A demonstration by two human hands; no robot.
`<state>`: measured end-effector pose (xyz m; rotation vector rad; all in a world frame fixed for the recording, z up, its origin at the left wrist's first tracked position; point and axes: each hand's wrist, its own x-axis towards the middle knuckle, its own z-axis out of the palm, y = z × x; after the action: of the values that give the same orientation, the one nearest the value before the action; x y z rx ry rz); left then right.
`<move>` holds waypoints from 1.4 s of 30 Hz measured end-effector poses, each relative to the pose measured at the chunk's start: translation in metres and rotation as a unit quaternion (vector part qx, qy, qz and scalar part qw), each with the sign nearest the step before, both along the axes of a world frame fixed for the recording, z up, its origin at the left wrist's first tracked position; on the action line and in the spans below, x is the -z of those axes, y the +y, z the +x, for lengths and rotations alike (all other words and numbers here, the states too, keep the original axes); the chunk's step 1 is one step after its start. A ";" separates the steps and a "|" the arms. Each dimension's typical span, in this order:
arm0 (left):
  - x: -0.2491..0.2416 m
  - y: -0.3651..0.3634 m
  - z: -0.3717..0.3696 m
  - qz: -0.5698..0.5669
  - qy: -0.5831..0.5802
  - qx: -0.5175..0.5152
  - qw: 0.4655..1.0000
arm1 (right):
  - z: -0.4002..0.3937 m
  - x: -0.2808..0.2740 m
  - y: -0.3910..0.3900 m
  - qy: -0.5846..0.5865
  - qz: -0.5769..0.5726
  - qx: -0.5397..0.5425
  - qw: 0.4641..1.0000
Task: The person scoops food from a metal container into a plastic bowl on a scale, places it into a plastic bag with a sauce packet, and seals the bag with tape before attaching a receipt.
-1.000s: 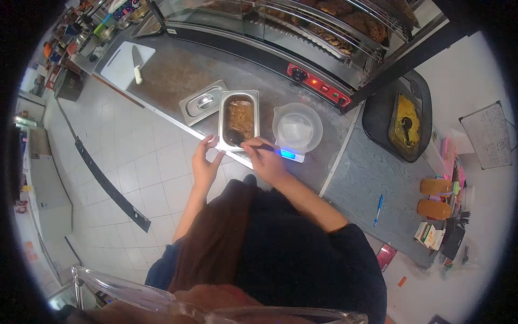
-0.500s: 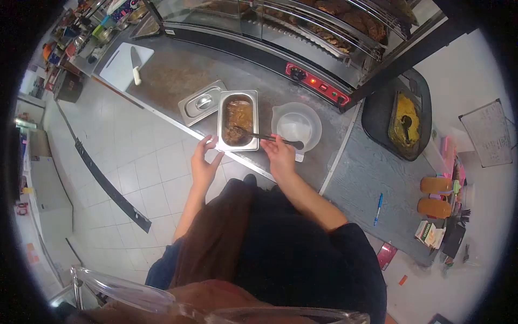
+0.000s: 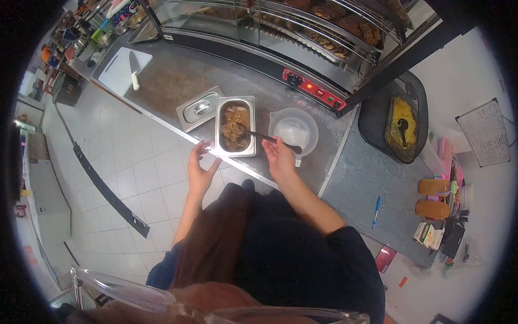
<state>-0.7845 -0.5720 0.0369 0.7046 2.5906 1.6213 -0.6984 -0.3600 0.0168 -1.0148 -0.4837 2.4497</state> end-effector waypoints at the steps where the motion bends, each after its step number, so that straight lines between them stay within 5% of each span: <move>1: 0.001 -0.001 -0.001 -0.005 0.006 -0.004 1.000 | 0.000 -0.001 0.001 0.005 -0.003 -0.001 1.000; 23: 0.001 -0.011 -0.015 0.010 0.015 -0.049 0.999 | 0.052 -0.093 0.072 0.108 0.038 0.075 0.991; 29: 0.000 -0.009 -0.017 0.003 0.010 -0.045 0.999 | 0.083 -0.052 0.083 0.000 0.210 0.114 0.971; 34: 0.003 -0.005 -0.017 -0.006 0.015 -0.034 0.999 | 0.081 -0.022 0.061 -0.099 0.489 0.058 0.865; 36: 0.002 -0.003 -0.016 -0.011 0.015 -0.026 0.999 | 0.084 -0.008 0.057 -0.124 0.621 -0.002 0.774; 37: 0.001 -0.003 -0.016 -0.015 0.014 -0.022 1.000 | 0.088 -0.008 0.060 -0.146 0.737 -0.033 0.659; 42: 0.007 -0.002 -0.012 -0.016 0.015 -0.011 1.000 | 0.089 -0.034 0.055 -0.123 0.821 -0.050 0.556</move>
<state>-0.7970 -0.5736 0.0298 0.7054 2.6484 1.5846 -0.6092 -0.3046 0.0509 -0.3178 -2.2448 0.8116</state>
